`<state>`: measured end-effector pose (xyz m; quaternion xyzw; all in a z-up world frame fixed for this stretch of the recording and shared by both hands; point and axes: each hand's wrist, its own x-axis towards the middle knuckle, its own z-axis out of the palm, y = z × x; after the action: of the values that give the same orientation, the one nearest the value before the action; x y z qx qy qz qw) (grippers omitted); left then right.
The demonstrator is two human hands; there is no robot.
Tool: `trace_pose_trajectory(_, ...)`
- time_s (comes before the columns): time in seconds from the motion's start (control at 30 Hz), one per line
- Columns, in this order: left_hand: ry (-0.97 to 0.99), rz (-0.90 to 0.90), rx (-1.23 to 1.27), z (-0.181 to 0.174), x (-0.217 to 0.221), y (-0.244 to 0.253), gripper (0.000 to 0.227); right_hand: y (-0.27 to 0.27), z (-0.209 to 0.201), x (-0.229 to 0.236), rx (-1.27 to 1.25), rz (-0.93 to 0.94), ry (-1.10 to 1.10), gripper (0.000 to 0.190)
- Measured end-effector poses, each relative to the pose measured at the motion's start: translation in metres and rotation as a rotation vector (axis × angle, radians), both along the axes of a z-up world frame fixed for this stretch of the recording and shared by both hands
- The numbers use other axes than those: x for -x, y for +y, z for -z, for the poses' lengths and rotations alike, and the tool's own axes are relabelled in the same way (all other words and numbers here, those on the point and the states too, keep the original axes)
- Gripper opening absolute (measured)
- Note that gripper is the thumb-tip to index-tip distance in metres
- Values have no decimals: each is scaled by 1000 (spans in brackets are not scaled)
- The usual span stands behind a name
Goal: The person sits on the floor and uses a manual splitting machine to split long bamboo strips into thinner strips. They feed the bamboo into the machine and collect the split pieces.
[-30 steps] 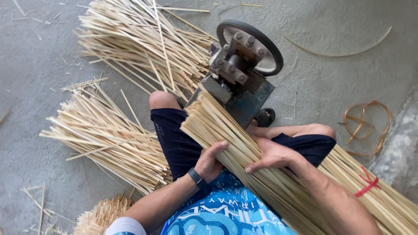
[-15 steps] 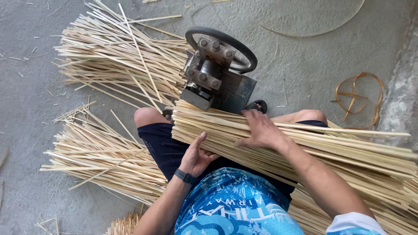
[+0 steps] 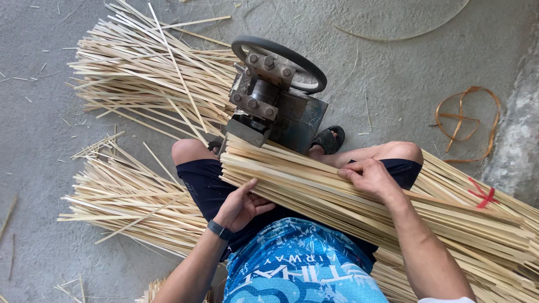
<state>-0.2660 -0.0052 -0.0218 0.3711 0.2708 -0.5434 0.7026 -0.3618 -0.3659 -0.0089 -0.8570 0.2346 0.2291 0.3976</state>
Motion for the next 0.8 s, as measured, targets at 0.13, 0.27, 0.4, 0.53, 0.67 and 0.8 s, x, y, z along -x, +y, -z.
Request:
trace_pose_trajectory(0.13,-58,0,-77,8,0,-15,55,-14,17,16,-99,-16,34,28)
trace_pose_trajectory(0.27,-107,62,-125,9,3,-16,57,-19,16,25,-377,78,155,26)
trace_pose_trajectory(0.4,-75,91,-165,8,-2,-14,58,-12,5,29,-102,160,2,23)
trace_pose_trajectory(0.53,9,350,-159,-4,-17,18,63,-15,-9,36,54,162,-258,24)
trace_pose_trajectory(0.67,-441,858,-598,-24,-76,59,47,-26,-17,40,10,135,-498,13)
trace_pose_trajectory(0.8,-783,55,-568,-38,-150,70,30,-44,-24,45,59,177,-633,15)
